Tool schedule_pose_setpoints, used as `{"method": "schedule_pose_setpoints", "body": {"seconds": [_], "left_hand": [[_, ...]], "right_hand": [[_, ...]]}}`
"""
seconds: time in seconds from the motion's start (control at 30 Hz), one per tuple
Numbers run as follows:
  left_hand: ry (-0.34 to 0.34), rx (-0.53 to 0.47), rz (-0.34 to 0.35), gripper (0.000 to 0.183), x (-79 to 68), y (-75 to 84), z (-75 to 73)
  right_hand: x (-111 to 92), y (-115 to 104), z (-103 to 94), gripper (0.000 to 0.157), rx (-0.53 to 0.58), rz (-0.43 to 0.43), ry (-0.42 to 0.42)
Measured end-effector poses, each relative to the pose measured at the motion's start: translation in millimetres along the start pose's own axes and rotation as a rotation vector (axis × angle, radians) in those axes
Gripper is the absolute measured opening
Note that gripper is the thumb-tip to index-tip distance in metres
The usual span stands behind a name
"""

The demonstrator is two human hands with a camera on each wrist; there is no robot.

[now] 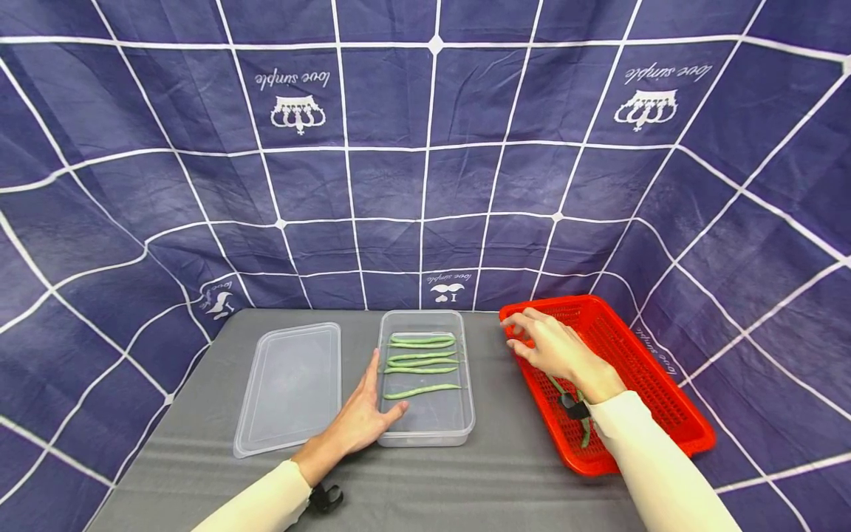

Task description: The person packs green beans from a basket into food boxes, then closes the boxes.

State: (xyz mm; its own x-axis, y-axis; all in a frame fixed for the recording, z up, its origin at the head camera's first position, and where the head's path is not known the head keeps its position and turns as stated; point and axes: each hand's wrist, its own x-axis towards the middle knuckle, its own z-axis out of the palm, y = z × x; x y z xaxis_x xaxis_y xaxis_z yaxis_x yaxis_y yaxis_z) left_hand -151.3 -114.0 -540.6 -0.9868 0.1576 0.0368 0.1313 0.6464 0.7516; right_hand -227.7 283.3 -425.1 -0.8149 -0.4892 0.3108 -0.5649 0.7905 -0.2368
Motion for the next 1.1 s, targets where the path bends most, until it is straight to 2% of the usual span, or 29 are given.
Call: {"method": "schedule_pose_setpoints", "body": {"seconds": [0.3,0.47,0.7,0.93,1.1], "left_hand": [[-0.005,0.004,-0.001,0.128,0.9,-0.7,0.1],[-0.002,-0.006,-0.003,0.126,0.8,-0.1,1.6],[0.005,0.000,-0.004,0.127,2.2,0.2,0.7],[0.001,-0.004,-0.009,0.126,1.3,-0.2,0.8],[0.007,0.001,-0.005,0.127,0.9,-0.3,0.8]], "right_hand": [[-30.3,47.2,-8.9,0.034,-0.010,0.024,0.011],[-48.1,77.2,-8.4,0.038,-0.002,0.050,-0.036],[-70.3,112.4,-4.0,0.047,0.075,0.165,-0.211],[-86.7,125.9,-1.0,0.057,0.185,0.266,-0.359],[-91.7,130.7,2.6,0.060,0.241,0.355,-0.430]]}}
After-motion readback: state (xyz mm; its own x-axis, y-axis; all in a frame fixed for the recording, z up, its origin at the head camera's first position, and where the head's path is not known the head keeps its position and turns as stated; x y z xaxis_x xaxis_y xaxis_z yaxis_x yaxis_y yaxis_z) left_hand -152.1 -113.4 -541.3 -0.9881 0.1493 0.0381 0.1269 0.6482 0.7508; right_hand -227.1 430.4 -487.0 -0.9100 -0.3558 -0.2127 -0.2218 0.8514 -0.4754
